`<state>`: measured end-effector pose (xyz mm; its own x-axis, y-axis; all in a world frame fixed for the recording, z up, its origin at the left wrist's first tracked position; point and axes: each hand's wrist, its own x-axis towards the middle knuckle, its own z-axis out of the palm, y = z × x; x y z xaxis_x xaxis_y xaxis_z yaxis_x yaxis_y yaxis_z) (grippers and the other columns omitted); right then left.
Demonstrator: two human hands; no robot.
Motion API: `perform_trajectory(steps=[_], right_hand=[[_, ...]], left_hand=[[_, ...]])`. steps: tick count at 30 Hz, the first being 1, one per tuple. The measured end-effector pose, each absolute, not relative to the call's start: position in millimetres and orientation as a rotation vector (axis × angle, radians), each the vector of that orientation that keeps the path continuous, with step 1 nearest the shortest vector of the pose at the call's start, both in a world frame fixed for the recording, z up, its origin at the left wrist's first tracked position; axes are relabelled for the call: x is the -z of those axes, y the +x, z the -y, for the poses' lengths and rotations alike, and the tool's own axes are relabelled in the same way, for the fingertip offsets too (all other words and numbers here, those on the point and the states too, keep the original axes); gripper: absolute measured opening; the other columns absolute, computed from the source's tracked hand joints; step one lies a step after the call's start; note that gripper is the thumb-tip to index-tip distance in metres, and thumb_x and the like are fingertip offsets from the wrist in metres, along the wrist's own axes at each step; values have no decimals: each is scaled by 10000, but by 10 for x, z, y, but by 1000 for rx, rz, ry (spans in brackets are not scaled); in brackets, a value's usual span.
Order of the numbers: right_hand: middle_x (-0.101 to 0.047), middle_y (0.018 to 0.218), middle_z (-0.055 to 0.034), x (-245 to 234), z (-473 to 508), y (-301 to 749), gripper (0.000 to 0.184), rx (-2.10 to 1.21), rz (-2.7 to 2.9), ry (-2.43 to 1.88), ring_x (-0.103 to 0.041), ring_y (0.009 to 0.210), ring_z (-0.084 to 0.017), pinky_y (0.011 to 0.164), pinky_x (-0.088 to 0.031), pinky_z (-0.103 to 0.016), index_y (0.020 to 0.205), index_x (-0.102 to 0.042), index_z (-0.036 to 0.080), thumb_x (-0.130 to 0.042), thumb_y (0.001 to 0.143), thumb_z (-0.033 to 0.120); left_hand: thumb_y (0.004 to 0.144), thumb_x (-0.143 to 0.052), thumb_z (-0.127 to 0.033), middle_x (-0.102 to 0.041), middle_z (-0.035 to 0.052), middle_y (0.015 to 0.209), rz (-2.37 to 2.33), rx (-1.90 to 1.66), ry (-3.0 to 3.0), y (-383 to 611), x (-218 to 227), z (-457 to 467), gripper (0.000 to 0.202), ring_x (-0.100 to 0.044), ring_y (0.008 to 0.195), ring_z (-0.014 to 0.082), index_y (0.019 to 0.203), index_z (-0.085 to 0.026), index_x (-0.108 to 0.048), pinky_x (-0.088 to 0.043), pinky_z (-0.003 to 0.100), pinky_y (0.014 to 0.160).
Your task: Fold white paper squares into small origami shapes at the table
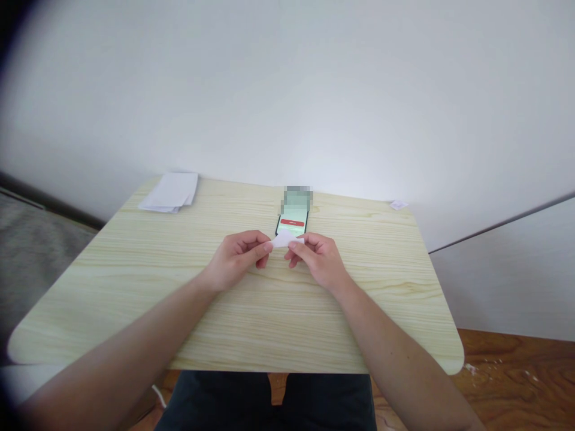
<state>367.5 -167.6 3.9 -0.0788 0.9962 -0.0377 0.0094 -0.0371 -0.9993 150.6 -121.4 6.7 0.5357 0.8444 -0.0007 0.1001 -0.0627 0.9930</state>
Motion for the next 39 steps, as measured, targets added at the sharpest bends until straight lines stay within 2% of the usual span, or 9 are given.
perform_trajectory(steps=[5, 7, 11, 15, 20, 22, 25, 31, 39], right_hand=[[-763, 754, -38, -59, 1696, 3674, 250, -1298, 1269, -1212, -686, 647, -165, 715, -569, -329, 807, -726, 184, -721, 888, 420], [-746, 701, -27, -68, 1698, 3675, 234, -1289, 1284, -1236, -675, 646, -165, 710, -561, -320, 761, -722, 187, -722, 881, 388], [-740, 679, -23, -82, 1690, 3687, 210, -1298, 1319, -1244, -666, 655, -164, 714, -546, -311, 726, -730, 189, -707, 881, 330], [-745, 681, -22, -103, 1685, 3707, 198, -1325, 1324, -1235, -671, 682, -170, 747, -544, -320, 744, -747, 194, -690, 889, 315], [-756, 707, -28, -132, 1711, 3698, 176, -1478, 1263, -1145, -688, 674, -174, 746, -561, -335, 790, -754, 185, -702, 892, 318], [-754, 700, -30, -128, 1720, 3690, 166, -1585, 1223, -1084, -688, 635, -171, 692, -567, -330, 815, -751, 176, -714, 892, 319], [-751, 707, -35, -94, 1720, 3680, 188, -1672, 1180, -1041, -673, 575, -159, 597, -555, -307, 852, -742, 167, -729, 896, 349], [-739, 912, -18, -26, 1724, 3628, 273, -1379, 1179, -1124, -685, 663, -140, 633, -581, -297, 1051, -709, 228, -792, 849, 392], [-736, 775, -23, -41, 1754, 3614, 194, -1272, 1305, -1189, -644, 701, -144, 679, -531, -287, 930, -765, 206, -712, 922, 392]], left_hand=[[926, -670, -368, -625, 8, 678, -763, -663, 1498, 1490, -30, 1231, 232, -553, 629, 125, 843, -152, -662, -416, 256, 612], [910, -692, -318, -664, 18, 743, -736, -685, 1462, 1494, -6, 1229, 163, -588, 679, 136, 951, -162, -670, -443, 266, 652], [907, -682, -239, -732, 77, 1008, -691, -799, 1443, 1508, 17, 1206, 304, -657, 886, 179, 1206, -188, -675, -497, 313, 802], [914, -651, -198, -730, 81, 1087, -734, -812, 1542, 1514, -6, 1207, 240, -653, 958, 187, 1131, -194, -753, -505, 310, 849], [905, -674, -193, -723, 88, 1214, -740, -874, 1612, 1530, -34, 1249, 243, -668, 1085, 214, 1131, -203, -763, -525, 326, 936], [914, -679, -217, -736, 88, 1185, -727, -890, 1613, 1529, -30, 1252, 214, -673, 1104, 220, 1105, -199, -775, -522, 330, 951], [908, -701, -239, -762, 81, 1084, -745, -873, 1614, 1522, -24, 1240, 176, -689, 1018, 210, 1052, -189, -789, -519, 319, 900], [929, -691, -333, -759, 87, 1001, -742, -818, 1539, 1536, -29, 1210, 214, -676, 932, 218, 1027, -162, -775, -513, 344, 865], [938, -681, -353, -736, 71, 967, -669, -720, 1440, 1517, 24, 1180, 233, -643, 929, 203, 1016, -147, -755, -473, 327, 877]])
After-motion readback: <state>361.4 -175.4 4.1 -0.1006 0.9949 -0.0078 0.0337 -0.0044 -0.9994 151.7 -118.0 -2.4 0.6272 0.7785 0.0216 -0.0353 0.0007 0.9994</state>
